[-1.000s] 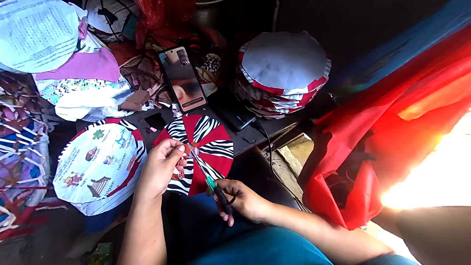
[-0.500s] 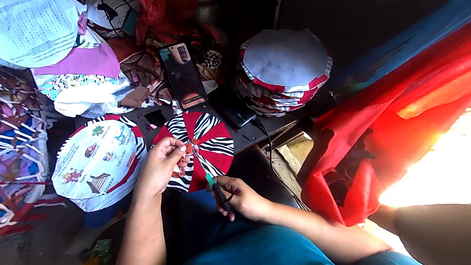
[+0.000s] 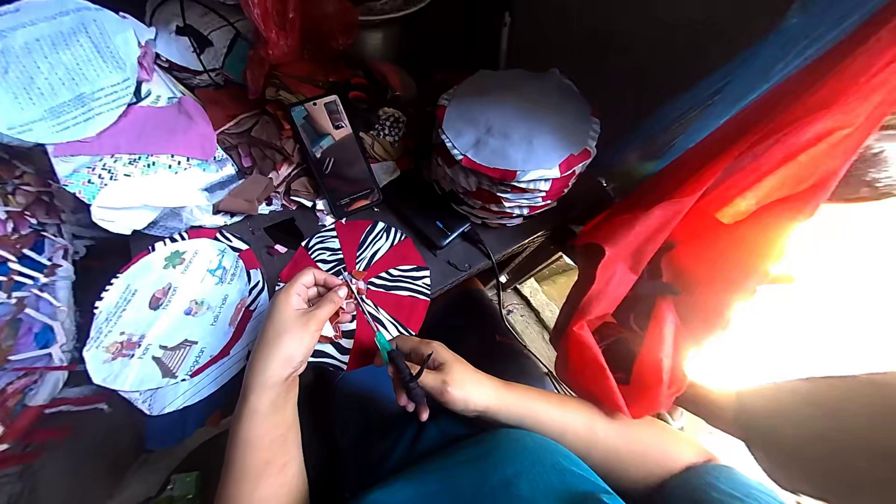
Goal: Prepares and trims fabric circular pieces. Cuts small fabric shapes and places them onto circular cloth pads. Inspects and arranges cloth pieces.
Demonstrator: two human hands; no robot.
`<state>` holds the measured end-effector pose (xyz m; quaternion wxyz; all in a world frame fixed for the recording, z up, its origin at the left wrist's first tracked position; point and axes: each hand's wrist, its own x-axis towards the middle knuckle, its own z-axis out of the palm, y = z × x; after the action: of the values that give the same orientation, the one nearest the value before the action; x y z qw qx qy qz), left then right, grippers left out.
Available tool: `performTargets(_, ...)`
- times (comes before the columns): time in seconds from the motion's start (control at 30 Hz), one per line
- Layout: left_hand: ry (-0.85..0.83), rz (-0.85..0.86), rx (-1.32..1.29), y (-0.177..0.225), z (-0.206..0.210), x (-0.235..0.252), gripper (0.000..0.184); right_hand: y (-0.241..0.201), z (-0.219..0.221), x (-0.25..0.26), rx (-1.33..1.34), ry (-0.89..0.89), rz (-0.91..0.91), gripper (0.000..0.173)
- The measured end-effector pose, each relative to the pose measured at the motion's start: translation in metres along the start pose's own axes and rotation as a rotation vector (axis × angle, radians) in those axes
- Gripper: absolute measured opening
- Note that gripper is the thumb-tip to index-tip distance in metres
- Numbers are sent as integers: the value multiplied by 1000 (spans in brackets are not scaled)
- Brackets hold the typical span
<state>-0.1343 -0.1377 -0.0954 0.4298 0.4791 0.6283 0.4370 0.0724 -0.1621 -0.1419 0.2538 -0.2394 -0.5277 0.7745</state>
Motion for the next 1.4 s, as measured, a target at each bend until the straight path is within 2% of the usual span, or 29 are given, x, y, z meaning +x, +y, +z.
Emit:
performTargets(0.2, 23, -12, 42, 2, 1, 1, 8, 2, 0, 0, -51, 84, -15, 17)
performTargets(0.33, 7, -9, 33, 2, -6, -1, 15, 4, -4, -4, 31, -33, -11, 26)
performTargets(0.43, 19, 27, 70, 2, -8, -1, 11, 3, -5, -6, -14, -99, 5, 36)
performTargets(0.77, 30, 28, 160, 5, -1, -2, 3, -4, 2, 1, -88, 47, 13, 23)
performTargets(0.93, 27, 17, 129, -1, -4, 2, 6, 4, 0, 1, -153, 121, -27, 19)
performTargets(1.03, 52, 16, 96, 0, -6, 5, 5, 3, 0, -2, -46, 93, 23, 19)
performTargets(1.17, 40, 26, 98, -2, -5, 7, 4, 5, -3, -5, 27, -70, 34, 34)
performTargets(1.4, -22, 15, 91, 3, -4, 0, 10, -2, 1, -2, 35, 34, 60, 23)
